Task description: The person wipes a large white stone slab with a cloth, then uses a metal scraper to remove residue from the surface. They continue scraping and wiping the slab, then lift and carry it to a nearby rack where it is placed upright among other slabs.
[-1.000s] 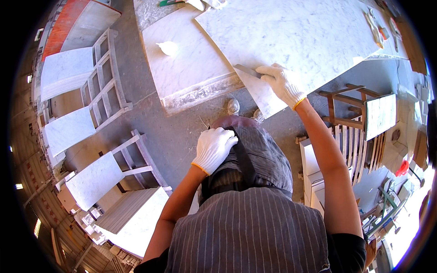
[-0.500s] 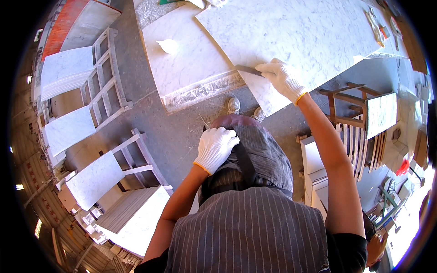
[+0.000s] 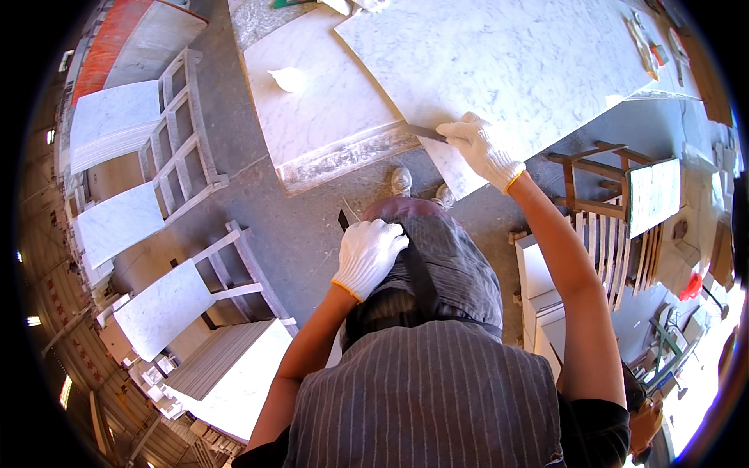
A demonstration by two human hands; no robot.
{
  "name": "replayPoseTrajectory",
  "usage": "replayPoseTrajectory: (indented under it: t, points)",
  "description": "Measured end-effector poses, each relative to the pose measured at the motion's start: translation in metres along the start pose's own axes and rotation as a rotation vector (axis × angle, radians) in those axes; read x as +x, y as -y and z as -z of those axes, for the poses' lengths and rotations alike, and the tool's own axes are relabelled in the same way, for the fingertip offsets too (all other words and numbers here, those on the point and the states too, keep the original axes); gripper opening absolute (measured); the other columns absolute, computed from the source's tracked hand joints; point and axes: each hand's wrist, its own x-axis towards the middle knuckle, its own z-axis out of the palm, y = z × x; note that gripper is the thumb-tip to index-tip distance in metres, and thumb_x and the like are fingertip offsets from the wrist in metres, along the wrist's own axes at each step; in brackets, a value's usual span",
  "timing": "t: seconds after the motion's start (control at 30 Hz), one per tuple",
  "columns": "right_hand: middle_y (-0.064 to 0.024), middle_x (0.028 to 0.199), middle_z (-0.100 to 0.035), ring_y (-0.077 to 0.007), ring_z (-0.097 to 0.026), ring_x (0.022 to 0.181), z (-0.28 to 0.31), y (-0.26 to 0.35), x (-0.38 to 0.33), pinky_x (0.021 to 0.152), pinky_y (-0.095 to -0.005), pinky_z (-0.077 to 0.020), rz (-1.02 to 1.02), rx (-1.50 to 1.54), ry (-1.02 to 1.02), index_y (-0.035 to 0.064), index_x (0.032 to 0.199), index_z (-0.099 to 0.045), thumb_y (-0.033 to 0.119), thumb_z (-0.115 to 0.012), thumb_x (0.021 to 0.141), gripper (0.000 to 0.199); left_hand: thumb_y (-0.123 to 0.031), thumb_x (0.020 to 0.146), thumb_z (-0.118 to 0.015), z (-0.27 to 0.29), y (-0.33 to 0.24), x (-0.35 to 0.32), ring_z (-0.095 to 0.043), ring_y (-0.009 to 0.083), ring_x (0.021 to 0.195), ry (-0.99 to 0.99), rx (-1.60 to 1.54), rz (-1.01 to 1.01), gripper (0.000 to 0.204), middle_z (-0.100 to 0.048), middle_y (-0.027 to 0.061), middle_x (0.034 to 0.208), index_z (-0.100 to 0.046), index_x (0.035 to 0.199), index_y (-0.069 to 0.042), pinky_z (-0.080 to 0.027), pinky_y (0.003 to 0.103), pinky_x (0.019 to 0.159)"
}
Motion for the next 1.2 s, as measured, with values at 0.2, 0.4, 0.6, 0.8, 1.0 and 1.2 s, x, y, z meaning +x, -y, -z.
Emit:
replayPoseTrajectory:
  t: [0.2,0.4,0.6,0.8,1.0,1.2]
  points:
    - [-0.0119,0.104,-0.066,-0.0294,-0.064,0.095,0.016,-0.002,0.011,0.085,-0.0364,-0.0503,-0.058,0.001,-0.028,0.0132,0.114,-0.073,0.018,-0.056,0.095,0.026,-0.026,0.088,-0.059,0.005,-0.005,0.001,-0.065,0.0299,0.081,-0.002,0.032,0.006,0.016,-0.067,0.0086,0.084,-0.071,0.090,-0.015,-0.051,0.043,0.072]
    - [-0.0113,0.104,-0.066,-0.0296,-0.063,0.096,0.013,0.003,0.005,0.086,-0.0359,-0.0498,-0.016,-0.031,0.038,0.0137,0.113,-0.072,0.019,-0.057,0.094,0.026,-0.026,0.088,-0.059,0.006,-0.007,0.001,-0.065,0.0299,0.081,-0.024,-0.003,0.008,0.017,-0.067,0.0087,0.084,-0.071,0.091,-0.015,-0.050,0.043,0.073]
    - [-0.0100,0.104,-0.065,-0.0290,-0.063,0.097,0.015,0.000,0.011,0.086,-0.0351,-0.0498,-0.009,-0.055,0.020,0.0153,0.113,-0.073,0.020,-0.057,0.094,0.025,-0.026,0.089,-0.058,0.006,-0.007,0.001,-0.065,0.0296,0.081,-0.016,-0.001,0.004,0.018,-0.067,0.0087,0.085,-0.071,0.091,-0.015,-0.050,0.043,0.074]
    - [-0.0093,0.103,-0.066,-0.0276,-0.064,0.094,0.020,-0.002,0.010,0.085,-0.0361,-0.0509,-0.053,-0.041,-0.005,0.0163,0.113,-0.073,0.019,-0.057,0.095,0.024,-0.027,0.089,-0.057,0.004,-0.008,0.001,-0.065,0.0302,0.081,-0.002,0.000,0.020,0.019,-0.067,0.0094,0.085,-0.071,0.091,-0.015,-0.050,0.044,0.074]
    - [-0.0117,0.104,-0.066,-0.0304,-0.064,0.094,0.011,-0.006,-0.003,0.085,-0.0371,-0.0515,0.079,-0.067,0.002,0.0150,0.112,-0.073,0.018,-0.057,0.094,0.024,-0.027,0.089,-0.058,0.005,-0.014,0.002,-0.065,0.0308,0.081,-0.016,-0.015,0.039,0.019,-0.067,0.0101,0.085,-0.071,0.091,-0.015,-0.050,0.044,0.074]
    - [-0.0126,0.109,-0.066,-0.0322,-0.063,0.098,0.008,-0.009,-0.007,0.087,-0.0384,-0.0508,0.034,-0.037,0.005,0.0138,0.113,-0.072,0.018,-0.057,0.094,0.025,-0.023,0.089,-0.057,-0.002,-0.012,0.002,-0.065,0.0319,0.080,-0.044,-0.006,0.027,0.018,-0.068,0.0104,0.085,-0.071,0.094,-0.014,-0.050,0.044,0.073]
